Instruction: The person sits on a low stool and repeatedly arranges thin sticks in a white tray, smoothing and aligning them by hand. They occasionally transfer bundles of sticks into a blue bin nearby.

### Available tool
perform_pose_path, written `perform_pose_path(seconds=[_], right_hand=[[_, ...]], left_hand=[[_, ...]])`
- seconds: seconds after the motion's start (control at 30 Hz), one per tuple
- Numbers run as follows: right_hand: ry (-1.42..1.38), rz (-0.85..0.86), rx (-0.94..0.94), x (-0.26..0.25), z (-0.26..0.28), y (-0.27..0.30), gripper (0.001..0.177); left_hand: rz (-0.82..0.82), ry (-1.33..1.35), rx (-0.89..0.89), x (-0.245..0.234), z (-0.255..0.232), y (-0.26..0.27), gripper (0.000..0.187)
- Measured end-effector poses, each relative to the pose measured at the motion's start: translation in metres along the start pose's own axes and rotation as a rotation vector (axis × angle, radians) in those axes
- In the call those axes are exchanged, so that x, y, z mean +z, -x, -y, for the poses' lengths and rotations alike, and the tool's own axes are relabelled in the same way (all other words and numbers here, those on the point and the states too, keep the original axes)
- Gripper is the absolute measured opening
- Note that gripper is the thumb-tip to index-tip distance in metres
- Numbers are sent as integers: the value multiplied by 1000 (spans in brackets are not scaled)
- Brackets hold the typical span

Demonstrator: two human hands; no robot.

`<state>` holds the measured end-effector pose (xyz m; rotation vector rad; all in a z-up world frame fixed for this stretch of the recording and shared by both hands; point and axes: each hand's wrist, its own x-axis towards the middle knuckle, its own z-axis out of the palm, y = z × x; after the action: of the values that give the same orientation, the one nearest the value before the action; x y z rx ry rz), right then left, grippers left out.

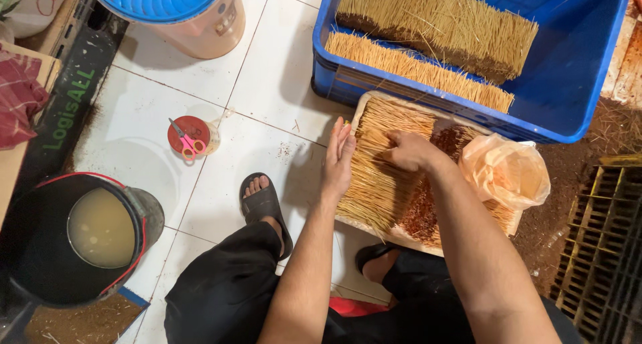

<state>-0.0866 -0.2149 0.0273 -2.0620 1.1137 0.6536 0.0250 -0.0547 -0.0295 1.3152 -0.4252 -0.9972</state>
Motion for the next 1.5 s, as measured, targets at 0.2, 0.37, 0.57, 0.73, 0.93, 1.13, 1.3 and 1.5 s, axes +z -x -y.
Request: perform_pose_path(seconds=[0.2, 0.37, 0.57, 0.73, 0.93, 1.13, 1.3, 1.5], right_hand=[[-24, 185, 10, -10, 1, 9, 107], [-58, 136, -106, -23, -13, 7, 71], [-276, 63, 4, -8, -18, -4, 58], [-209, -41, -26, 11, -30, -20, 63], [-136, -64, -46, 20, -31, -15, 52], [80, -458, -248, 20, -3, 32, 47], [199, -542, -255, 30, 7, 65, 13], [178, -715, -506, 46, 5, 63, 19]], left_hand=[[4, -20, 3, 0, 2, -1, 82], [20, -79, -24, -1, -1, 0, 83], [86, -179, -23, 3, -14, 5, 81], [58, -249, -66, 3, -26, 9, 81], [94, -224, 66, 4, -16, 4, 80], [109, -288, -50, 3, -13, 4, 80], [93, -275, -3, 1, -15, 6, 77], [109, -590, 109, 4, -24, 14, 70]])
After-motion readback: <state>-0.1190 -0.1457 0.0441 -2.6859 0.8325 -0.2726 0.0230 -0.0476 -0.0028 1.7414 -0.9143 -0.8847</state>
